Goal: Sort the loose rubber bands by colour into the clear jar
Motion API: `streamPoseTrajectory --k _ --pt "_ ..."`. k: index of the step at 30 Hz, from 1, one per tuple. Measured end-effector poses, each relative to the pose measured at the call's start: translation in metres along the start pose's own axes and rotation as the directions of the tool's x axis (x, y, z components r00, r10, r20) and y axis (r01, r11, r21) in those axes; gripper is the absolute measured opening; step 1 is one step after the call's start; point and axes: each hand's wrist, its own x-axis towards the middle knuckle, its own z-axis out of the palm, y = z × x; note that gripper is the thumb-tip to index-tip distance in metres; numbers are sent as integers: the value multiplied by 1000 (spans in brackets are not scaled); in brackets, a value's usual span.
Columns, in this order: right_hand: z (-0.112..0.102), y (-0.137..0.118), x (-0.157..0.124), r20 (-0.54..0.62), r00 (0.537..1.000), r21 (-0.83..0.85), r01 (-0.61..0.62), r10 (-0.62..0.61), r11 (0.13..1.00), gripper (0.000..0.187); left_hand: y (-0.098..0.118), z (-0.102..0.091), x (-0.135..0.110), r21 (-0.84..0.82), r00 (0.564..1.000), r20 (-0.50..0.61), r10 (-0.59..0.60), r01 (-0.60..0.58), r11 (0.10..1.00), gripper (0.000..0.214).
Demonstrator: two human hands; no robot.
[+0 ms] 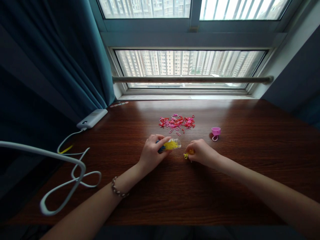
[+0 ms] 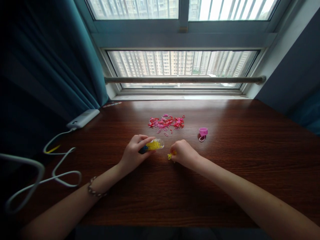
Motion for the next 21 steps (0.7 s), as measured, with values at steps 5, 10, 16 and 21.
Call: streamPoseTrajectory --k 5,10,16,21 --pt "-13 0 1 -16 977 487 -177 211 855 16 2 -1 -1 21 999 30 11 -12 1000 40" --pt "-14 -9 4 -75 973 640 -119 216 759 17 7 0 -3 -17 999 25 45 -45 999 42" --pt "-7 -24 2 -292 942 503 3 167 864 12 8 0 -4 13 998 29 49 -50 999 42" --pt "-11 -30 0 -324 938 414 25 122 910 13 9 -2 -4 27 998 29 48 -49 998 42"
